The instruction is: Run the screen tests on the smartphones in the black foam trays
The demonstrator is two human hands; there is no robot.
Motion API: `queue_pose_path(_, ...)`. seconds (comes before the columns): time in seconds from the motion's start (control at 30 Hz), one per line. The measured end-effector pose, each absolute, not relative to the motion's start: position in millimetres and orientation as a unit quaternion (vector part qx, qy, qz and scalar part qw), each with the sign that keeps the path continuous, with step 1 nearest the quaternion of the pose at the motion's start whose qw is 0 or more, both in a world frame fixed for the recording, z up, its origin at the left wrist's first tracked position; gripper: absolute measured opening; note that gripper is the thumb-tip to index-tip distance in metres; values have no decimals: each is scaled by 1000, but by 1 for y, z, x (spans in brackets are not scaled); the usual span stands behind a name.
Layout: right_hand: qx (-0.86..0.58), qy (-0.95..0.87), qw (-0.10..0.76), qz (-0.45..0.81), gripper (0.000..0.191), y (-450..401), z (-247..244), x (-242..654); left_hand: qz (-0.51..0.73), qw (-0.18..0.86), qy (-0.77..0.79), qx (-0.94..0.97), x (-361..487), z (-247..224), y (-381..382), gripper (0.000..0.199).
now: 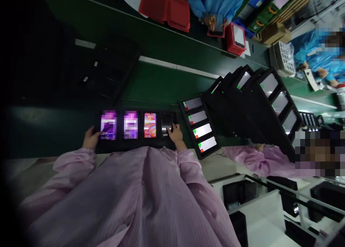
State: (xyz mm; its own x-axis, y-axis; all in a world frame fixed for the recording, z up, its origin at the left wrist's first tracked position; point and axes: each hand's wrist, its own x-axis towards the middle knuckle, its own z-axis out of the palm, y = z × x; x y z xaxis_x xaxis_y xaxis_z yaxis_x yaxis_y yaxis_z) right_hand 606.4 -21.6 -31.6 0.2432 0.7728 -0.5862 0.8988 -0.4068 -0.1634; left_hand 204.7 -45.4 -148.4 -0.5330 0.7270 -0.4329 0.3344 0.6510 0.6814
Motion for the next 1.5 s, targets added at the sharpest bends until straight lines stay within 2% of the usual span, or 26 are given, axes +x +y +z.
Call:
queue_pose_path(0.17,767,567,117,-275,57,-28,-16,583,285,395,829,272,218,-147,-52,73)
queue_pose_path(0.33,583,710,180,-352,55,-43,-18,514,264,413,819,297,215,-139,-55,81)
queue_pose_path(0.47,546,727,184,-372,52,-31,-27,471,241,424,811,322,211,-133,-56,80)
queue_pose_path(0.7,628,688,165,-324,55,-1,-26,490,226,374,844,312,222,-133,-35,78)
queue_pose_path(0.87,641,667,158,-344,54,-38,-25,533,250,375,851,267,221,-136,3,57)
queue_pose_path(0.97,651,652,171,-348,51,-41,-31,545,243,388,846,273,218,-135,6,52)
queue_pose_path(1.03,684,626,169,-334,52,-28,-34,550,237,396,844,274,216,-133,-3,52)
queue_pose_path(1.13,736,589,123,-310,54,-13,-34,563,229,405,843,272,213,-127,-31,53)
queue_pose_path(1.23,744,586,94,-306,53,-27,-30,583,224,416,841,264,213,-125,-59,57)
queue_pose_path(1.37,757,562,127,-307,51,-59,-29,606,233,414,840,262,212,-131,-73,62)
queue_pose_path(1.5,791,520,158,-282,56,-45,-34,609,217,404,841,287,206,-143,-68,61)
